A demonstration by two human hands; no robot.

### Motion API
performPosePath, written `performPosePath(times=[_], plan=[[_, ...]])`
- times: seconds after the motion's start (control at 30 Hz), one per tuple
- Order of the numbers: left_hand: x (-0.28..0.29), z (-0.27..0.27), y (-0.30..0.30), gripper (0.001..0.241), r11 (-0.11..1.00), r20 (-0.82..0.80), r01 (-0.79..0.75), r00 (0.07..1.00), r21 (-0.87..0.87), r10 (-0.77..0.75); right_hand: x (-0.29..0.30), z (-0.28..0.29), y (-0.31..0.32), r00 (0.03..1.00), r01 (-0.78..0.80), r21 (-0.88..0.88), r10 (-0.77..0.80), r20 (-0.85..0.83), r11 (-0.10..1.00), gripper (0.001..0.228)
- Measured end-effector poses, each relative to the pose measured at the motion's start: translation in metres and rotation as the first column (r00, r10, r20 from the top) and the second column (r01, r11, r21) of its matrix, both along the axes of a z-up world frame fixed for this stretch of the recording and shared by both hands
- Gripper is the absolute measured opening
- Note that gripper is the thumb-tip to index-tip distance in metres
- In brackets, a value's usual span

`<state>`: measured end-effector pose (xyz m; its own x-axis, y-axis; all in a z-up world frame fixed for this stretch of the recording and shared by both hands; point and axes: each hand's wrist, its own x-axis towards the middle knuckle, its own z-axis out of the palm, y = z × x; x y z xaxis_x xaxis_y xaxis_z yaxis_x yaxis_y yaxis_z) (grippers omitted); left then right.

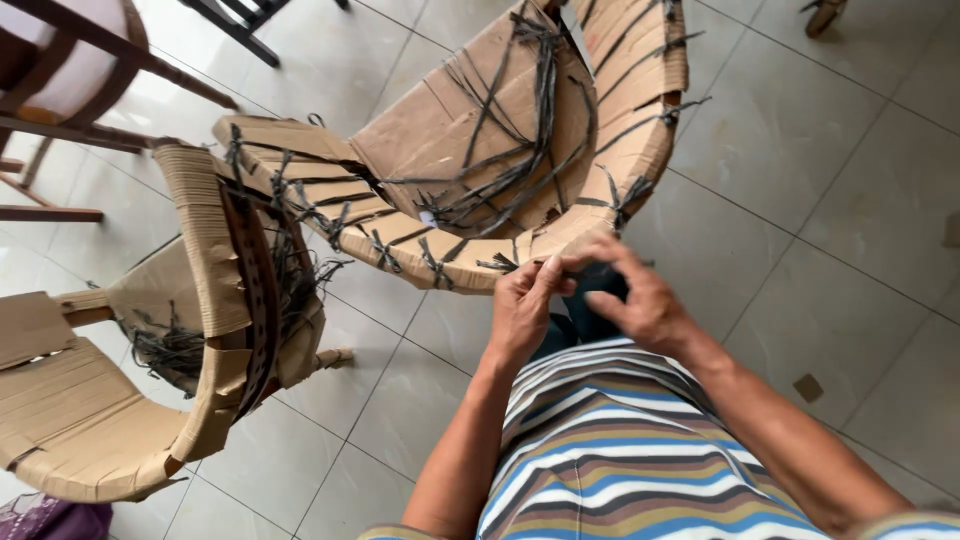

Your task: Wrapping cardboard around furniture frames and securing it with plastic ties for protection

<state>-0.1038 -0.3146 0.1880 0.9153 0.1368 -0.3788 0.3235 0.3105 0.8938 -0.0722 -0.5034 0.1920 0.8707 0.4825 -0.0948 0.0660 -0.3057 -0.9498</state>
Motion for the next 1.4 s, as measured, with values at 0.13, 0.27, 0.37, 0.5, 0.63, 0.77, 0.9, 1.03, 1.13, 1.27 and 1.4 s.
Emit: performPosePath(times=[0.13, 0.27, 0.37, 0.5, 0.63, 0.77, 0.9, 1.03, 1.13, 1.27, 1.4], plan=[[0.016, -0.007, -0.003, 0.029, 0.999, -0.006, -0.013, 1.0, -0.042, 0.013, -0.001, 0.003, 0.005, 0.949, 0.056, 0.071, -0.031, -0.314, 0.996, 0.04], [0.036, -0.022, 0.021, 0.034, 0.981, -0.103, -0.193, 0.976, 0.004, 0.193, 0.018, 0.001, -0.026, 0.88, 0.191, 0.106, -0.123, -0.458, 0.976, 0.024], [0.047, -0.043, 0.027, 0.035, 0.977, -0.19, -0.208, 0.959, 0.038, 0.211, 0.041, 0.017, -0.048, 0.876, 0.197, -0.018, -0.184, -0.446, 0.98, 0.02], [0.071, -0.06, 0.012, 0.035, 0.994, -0.253, -0.112, 0.961, 0.003, 0.109, 0.061, 0.002, -0.096, 0.834, 0.286, -0.058, -0.278, -0.477, 0.957, 0.019], [0.092, -0.085, -0.003, 0.035, 0.998, -0.277, -0.064, 0.959, -0.025, 0.054, 0.078, -0.034, -0.153, 0.798, 0.377, -0.09, -0.372, -0.474, 0.922, 0.022], [0.107, -0.109, -0.014, 0.047, 0.938, -0.373, 0.312, 0.897, 0.151, -0.238, 0.08, -0.084, -0.219, 0.713, 0.495, -0.261, -0.559, -0.423, 0.829, 0.022], [0.141, -0.083, -0.021, 0.058, 0.71, -0.358, 0.658, 0.744, 0.25, -0.564, 0.078, -0.145, -0.284, 0.568, 0.502, -0.547, -0.732, -0.375, 0.67, 0.026], [0.147, -0.149, -0.031, 0.081, 0.694, -0.334, 0.701, 0.702, 0.168, -0.629, 0.078, -0.19, -0.304, 0.519, 0.403, -0.685, -0.768, -0.375, 0.607, 0.022], [0.151, -0.184, -0.036, 0.089, 0.666, -0.423, 0.736, 0.646, 0.122, -0.636, 0.072, -0.259, -0.317, 0.547, 0.322, -0.738, -0.753, -0.366, 0.593, 0.026], [0.157, -0.225, -0.04, 0.086, 0.674, -0.531, 0.732, 0.611, 0.098, -0.587, 0.075, -0.343, -0.292, 0.68, 0.206, -0.774, -0.657, -0.327, 0.599, 0.018], [0.159, -0.269, -0.046, 0.079, 0.681, -0.639, 0.73, 0.554, 0.062, -0.535, 0.111, -0.363, -0.211, 0.726, 0.21, -0.641, -0.557, -0.404, 0.739, 0.019]])
